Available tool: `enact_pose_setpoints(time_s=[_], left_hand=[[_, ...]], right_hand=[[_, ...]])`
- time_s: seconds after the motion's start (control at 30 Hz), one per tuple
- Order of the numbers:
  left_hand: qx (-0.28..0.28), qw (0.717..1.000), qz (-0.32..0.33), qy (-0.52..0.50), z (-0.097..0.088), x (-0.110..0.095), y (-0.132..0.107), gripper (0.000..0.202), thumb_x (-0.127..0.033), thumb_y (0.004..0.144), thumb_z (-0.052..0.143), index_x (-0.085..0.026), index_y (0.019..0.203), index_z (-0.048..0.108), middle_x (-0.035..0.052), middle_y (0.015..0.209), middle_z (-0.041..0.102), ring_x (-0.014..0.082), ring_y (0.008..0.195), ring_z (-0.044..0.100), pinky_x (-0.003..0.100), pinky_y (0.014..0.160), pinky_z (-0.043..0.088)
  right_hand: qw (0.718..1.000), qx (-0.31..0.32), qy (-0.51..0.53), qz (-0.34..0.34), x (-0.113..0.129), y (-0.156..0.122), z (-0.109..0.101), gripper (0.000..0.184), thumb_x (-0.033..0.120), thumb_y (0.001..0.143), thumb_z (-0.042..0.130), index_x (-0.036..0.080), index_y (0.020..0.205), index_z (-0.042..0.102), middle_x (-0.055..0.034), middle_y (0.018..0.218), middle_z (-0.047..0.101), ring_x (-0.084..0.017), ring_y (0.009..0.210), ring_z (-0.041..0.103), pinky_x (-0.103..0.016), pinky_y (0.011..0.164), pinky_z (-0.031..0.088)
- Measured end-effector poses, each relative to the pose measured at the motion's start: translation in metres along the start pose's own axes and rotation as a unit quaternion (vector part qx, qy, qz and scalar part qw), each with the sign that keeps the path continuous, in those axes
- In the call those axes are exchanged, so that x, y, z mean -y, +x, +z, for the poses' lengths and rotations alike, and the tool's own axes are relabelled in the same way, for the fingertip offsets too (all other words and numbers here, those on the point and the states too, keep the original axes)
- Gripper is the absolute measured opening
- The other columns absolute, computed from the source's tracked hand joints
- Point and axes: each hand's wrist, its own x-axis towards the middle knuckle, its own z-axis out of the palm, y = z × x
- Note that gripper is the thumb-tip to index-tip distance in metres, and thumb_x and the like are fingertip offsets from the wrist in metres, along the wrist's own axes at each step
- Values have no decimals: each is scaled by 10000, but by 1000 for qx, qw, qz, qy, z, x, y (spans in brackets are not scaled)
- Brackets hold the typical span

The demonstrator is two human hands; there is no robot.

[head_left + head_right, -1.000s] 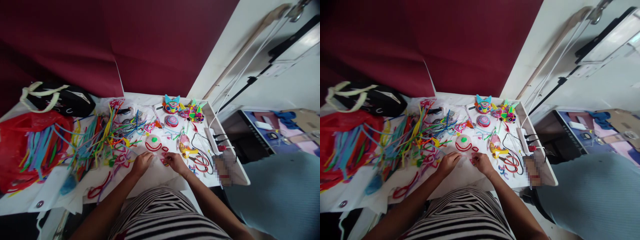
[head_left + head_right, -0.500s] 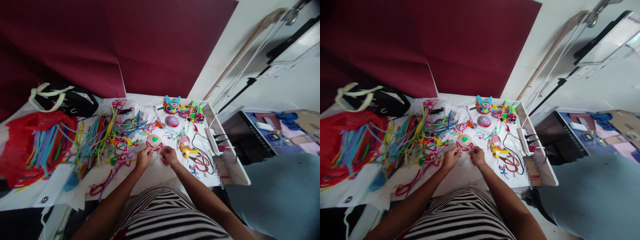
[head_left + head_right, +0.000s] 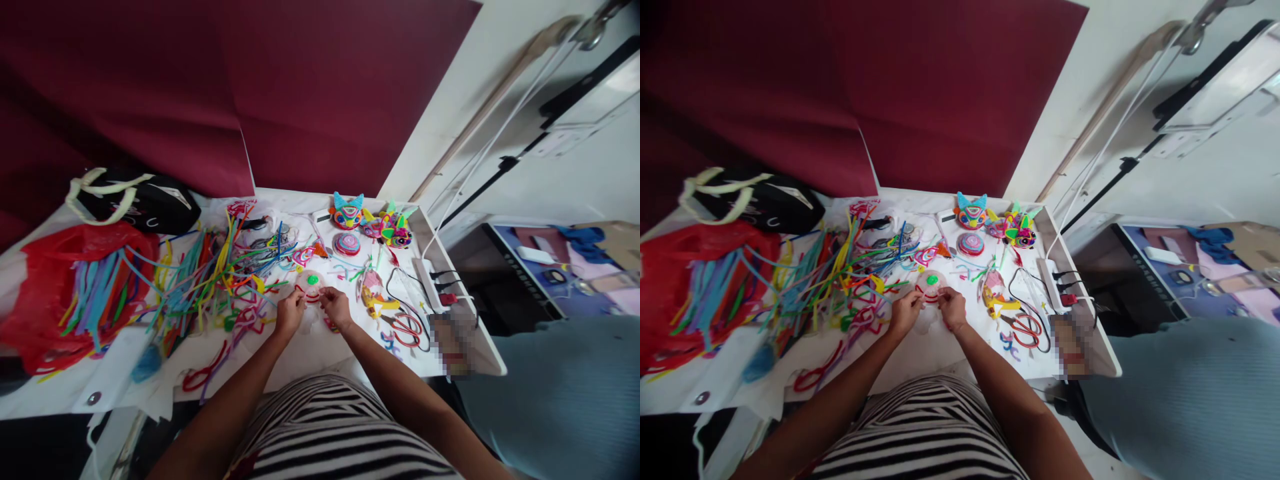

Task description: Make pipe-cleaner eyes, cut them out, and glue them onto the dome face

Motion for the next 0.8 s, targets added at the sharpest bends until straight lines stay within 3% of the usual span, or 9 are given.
enact_pose_setpoints(time_s=[0.43,0.57,0.8], left_hand=[[-13,999,20,-25,5,4,-3,252,-344,929,549,-137,1060,608,57,997,648,157,843,635,353,768,549],[-19,998,40,-46,5,2,-13,242,-349,924,552,-131,997,626,32,873,668,145,767,642,341,750,538],[-3,993,73,-91,14,-10,-39,165,-259,850,511,-201,859,665,-10,691,695,146,645,668,223,640,479]], right_hand=[[998,6,-43,-34,0,-6,-1,315,341,922,568,159,1180,571,-78,1154,608,-192,956,623,-392,808,542],[997,15,-62,-46,-1,-15,-9,310,343,925,564,158,1173,573,-76,1142,612,-188,946,625,-387,802,543],[989,14,-126,-79,-6,-44,-33,311,348,927,560,155,1171,574,-69,1110,622,-178,907,632,-368,771,550]])
